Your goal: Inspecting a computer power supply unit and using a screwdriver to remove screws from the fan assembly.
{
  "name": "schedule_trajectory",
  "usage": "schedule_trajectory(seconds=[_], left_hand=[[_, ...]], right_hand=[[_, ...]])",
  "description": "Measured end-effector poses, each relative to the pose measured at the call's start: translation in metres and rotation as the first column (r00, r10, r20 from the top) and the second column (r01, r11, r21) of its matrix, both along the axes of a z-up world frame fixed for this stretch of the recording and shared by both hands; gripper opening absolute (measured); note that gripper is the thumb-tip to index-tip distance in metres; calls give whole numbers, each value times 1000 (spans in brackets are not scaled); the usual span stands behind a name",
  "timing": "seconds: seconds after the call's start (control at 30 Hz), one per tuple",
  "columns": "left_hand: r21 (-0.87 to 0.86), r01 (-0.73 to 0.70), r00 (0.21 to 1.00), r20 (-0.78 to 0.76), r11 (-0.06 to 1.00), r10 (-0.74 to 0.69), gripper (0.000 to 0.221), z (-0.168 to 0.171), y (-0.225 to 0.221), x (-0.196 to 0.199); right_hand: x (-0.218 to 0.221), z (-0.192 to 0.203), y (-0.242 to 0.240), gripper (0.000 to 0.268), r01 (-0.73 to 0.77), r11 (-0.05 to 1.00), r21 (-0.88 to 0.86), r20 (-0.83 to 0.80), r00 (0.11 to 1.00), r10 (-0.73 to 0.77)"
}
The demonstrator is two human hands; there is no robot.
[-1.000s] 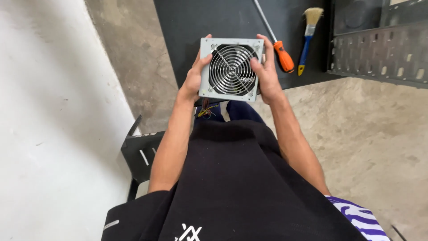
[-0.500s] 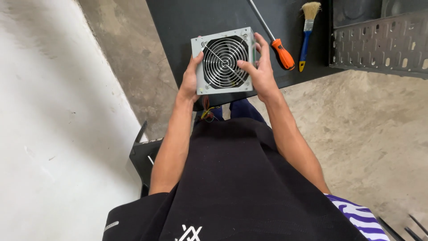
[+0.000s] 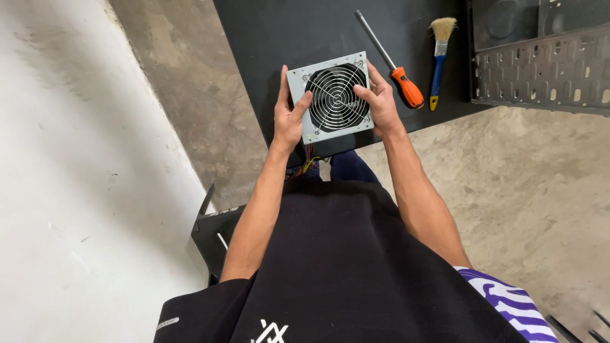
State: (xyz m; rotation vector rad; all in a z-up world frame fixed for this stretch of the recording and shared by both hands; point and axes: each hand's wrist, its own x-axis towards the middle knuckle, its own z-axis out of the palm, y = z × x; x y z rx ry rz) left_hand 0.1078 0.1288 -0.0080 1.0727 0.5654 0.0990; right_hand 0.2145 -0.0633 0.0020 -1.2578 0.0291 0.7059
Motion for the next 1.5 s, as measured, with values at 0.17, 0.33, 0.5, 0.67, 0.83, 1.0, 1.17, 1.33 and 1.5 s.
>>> schedule_trajectory(seconds=[0.17,0.33,0.5,0.67,0.83,1.0,1.17,1.33,1.5], left_hand=[[353,50,992,-122,934,-7,77,7,-1,-1],[491,137,965,-264,860,-3,75,11,-6,-3],[638,131,982,-187,759,-12,78,-23,-9,1],[704,225,953,-15,674,-303,108,7,27,-8],[831,403,785,-99,383,-611,159,30,52,-9],[869,435,798,-250,237,-549,144,32,47,-4],[833,494,769,-283,251,-573,149,36,48,2],[842,436,757,-152,318,-635,158,25,57,3],[836,473,766,-235,277,-599,150,28,50,5]], right_hand=[[-4,-12,4,65,46,999,21,-9,999,-46],[-5,-34,4,61,79,987,-141,60,996,-71],[-1,-47,-1,45,50,955,-291,145,989,-7],[-8,-22,3,61,71,936,-344,451,887,98],[6,23,11,51,-55,916,-397,685,647,336],[34,58,-6,162,-467,493,-734,357,352,865],[35,60,-1,142,-502,479,-720,310,385,869],[37,50,0,141,-501,491,-713,312,400,862],[38,52,-3,141,-523,511,-683,316,419,851]])
